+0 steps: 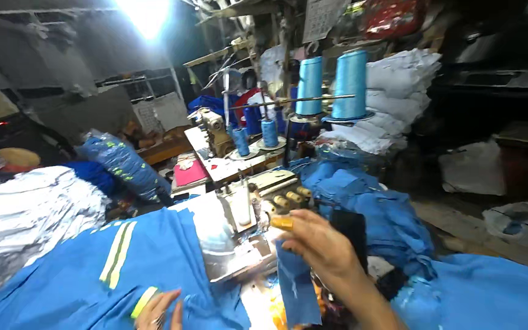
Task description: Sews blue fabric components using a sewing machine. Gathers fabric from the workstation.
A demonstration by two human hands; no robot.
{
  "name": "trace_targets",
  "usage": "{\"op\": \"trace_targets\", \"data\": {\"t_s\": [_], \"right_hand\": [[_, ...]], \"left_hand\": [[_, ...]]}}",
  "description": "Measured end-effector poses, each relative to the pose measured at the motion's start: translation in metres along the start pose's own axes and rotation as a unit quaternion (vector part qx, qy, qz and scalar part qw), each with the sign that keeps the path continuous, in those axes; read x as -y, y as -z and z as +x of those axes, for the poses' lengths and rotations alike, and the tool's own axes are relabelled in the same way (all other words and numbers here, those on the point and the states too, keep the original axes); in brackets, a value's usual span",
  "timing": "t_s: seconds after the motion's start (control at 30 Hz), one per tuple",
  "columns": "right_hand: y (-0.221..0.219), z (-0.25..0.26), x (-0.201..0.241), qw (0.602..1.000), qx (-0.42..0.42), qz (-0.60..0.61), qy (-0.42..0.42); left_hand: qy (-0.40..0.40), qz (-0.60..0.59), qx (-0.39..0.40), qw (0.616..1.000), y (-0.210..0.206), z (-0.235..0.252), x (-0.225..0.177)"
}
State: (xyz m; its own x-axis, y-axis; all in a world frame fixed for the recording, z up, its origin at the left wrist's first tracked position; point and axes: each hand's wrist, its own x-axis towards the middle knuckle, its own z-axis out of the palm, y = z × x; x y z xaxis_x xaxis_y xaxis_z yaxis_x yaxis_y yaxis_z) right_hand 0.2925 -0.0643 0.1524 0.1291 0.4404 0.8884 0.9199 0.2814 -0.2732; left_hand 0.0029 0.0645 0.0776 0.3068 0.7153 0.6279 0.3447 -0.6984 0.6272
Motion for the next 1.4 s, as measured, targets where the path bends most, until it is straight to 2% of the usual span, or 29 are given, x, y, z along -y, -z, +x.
{"op": "trace_targets", "data": {"t_s": [0.1, 0.2, 0.33, 0.47, 0.57, 0.67, 0.73, 0.8, 0.9, 0.97, 1.07, 1.1, 1.17, 1.23, 1.3, 1.4], "right_hand": [[-0.040, -0.014, 0.037, 0.989, 0.039, 0.139, 0.034], [-0.067, -0.027, 0.060, 0.977, 0.050, 0.201, 0.048], [-0.081, -0.043, 0.070, 0.974, 0.050, 0.216, 0.038], [-0.082, -0.059, 0.073, 0.972, 0.054, 0.225, 0.030], [-0.079, -0.064, 0.074, 0.975, 0.048, 0.215, 0.009], [-0.076, -0.067, 0.072, 0.968, 0.070, 0.238, -0.049], [-0.072, -0.068, 0.074, 0.932, 0.127, 0.318, -0.120], [-0.068, -0.067, 0.078, 0.856, 0.176, 0.441, -0.202], [-0.066, -0.069, 0.077, 0.752, 0.196, 0.566, -0.276], [-0.065, -0.072, 0.072, 0.721, 0.203, 0.601, -0.280], [-0.063, -0.083, 0.061, 0.728, 0.242, 0.584, -0.266], [-0.063, -0.087, 0.058, 0.727, 0.258, 0.579, -0.264], [-0.063, -0.093, 0.053, 0.722, 0.289, 0.575, -0.255], [-0.064, -0.096, 0.052, 0.731, 0.316, 0.559, -0.230], [-0.067, -0.100, 0.051, 0.764, 0.344, 0.515, -0.183], [-0.066, -0.101, 0.057, 0.785, 0.384, 0.461, -0.153]], "left_hand": [[0.039, -0.237, 0.053, 0.969, -0.003, 0.007, -0.044], [0.104, -0.369, 0.092, 0.919, -0.004, 0.004, -0.075], [0.178, -0.420, 0.064, 0.888, -0.006, -0.010, -0.075], [0.218, -0.435, 0.091, 0.869, 0.001, -0.023, -0.065], [0.192, -0.425, 0.102, 0.879, 0.003, -0.036, -0.049], [0.115, -0.400, 0.135, 0.899, 0.007, -0.045, -0.031], [0.080, -0.414, 0.151, 0.894, 0.010, -0.046, -0.028], [0.073, -0.464, 0.160, 0.868, 0.012, -0.045, -0.028], [0.124, -0.505, 0.151, 0.841, 0.017, -0.046, -0.035], [0.125, -0.485, 0.155, 0.852, 0.021, -0.048, -0.036], [0.063, -0.401, 0.187, 0.894, 0.030, -0.056, -0.027], [0.037, -0.337, 0.207, 0.918, 0.035, -0.059, -0.025], [-0.032, -0.133, 0.240, 0.961, 0.041, -0.064, -0.024], [-0.075, 0.029, 0.233, 0.969, 0.041, -0.068, -0.022], [-0.074, 0.049, 0.193, 0.977, 0.046, -0.070, -0.013], [-0.024, -0.069, 0.122, 0.990, 0.052, -0.066, -0.003]]}}
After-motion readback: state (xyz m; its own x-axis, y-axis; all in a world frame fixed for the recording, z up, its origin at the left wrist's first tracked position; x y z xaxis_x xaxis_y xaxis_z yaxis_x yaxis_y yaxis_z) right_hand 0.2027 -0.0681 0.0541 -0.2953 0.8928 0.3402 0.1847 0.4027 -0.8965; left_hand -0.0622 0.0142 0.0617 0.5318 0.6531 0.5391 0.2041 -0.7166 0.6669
